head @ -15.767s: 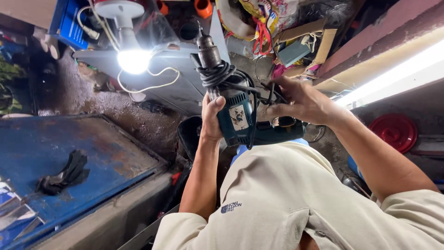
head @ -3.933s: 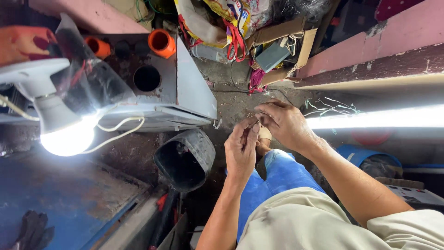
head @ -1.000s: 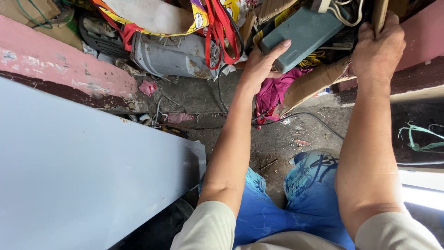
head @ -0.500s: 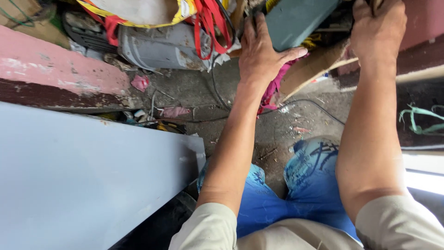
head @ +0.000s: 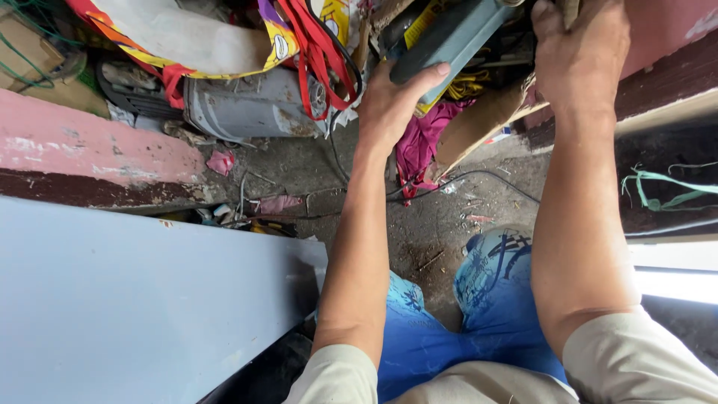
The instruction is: The person moves a blue basket of cables, places it under a shelf, then picks up a black bucket and moves it aside. They then pick up a power drill, wrap its cord, and place it on a shelf. Finally, they rummage through a cardboard box, moving items around and briefly handling a small white box.
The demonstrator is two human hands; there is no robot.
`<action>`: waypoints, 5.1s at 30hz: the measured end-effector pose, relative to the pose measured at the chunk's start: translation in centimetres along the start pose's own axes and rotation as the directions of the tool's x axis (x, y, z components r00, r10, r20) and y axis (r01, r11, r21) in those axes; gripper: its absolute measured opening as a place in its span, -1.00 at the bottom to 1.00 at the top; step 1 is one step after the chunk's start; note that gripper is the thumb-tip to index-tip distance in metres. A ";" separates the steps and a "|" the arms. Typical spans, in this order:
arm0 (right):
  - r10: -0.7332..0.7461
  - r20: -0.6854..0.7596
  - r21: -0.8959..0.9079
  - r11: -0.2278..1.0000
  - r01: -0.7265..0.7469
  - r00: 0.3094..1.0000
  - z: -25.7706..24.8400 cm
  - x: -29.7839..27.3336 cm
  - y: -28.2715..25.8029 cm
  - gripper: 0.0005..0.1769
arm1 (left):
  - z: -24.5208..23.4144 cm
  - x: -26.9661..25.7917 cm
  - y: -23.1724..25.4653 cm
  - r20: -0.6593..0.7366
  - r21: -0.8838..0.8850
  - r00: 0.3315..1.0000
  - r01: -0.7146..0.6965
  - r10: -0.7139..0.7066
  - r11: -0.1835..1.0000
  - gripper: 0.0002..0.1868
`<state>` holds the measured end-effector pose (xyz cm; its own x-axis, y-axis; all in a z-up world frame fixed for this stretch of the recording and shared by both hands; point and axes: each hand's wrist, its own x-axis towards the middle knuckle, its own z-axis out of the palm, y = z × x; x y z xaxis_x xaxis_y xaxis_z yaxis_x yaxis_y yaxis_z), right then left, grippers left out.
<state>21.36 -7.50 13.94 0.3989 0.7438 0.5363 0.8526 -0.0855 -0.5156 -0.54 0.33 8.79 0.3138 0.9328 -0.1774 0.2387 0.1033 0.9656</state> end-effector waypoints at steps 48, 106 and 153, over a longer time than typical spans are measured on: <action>0.108 0.203 0.387 0.904 -0.181 0.973 0.9 0.1 -3.5 -0.79 | -12.3 -2.2 0.7 -0.882 -0.377 0.469 -0.637 -0.049 0.672 0.10; 0.183 0.130 0.031 0.982 -0.188 0.974 3.9 -1.5 4.8 -0.52 | 3.8 7.6 -12.4 0.005 -0.585 0.954 0.247 -0.301 0.773 0.07; 0.393 0.857 -0.128 0.789 -0.601 0.334 3.1 -9.1 -7.3 -0.52 | -7.5 1.5 -6.9 -0.455 0.560 0.783 -0.119 0.424 0.820 -0.51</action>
<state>10.47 -11.63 10.73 0.1794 0.7828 -0.5959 0.4764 -0.5991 -0.6435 -8.60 3.57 3.31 -0.0706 0.9314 0.3572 0.6728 -0.2199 0.7064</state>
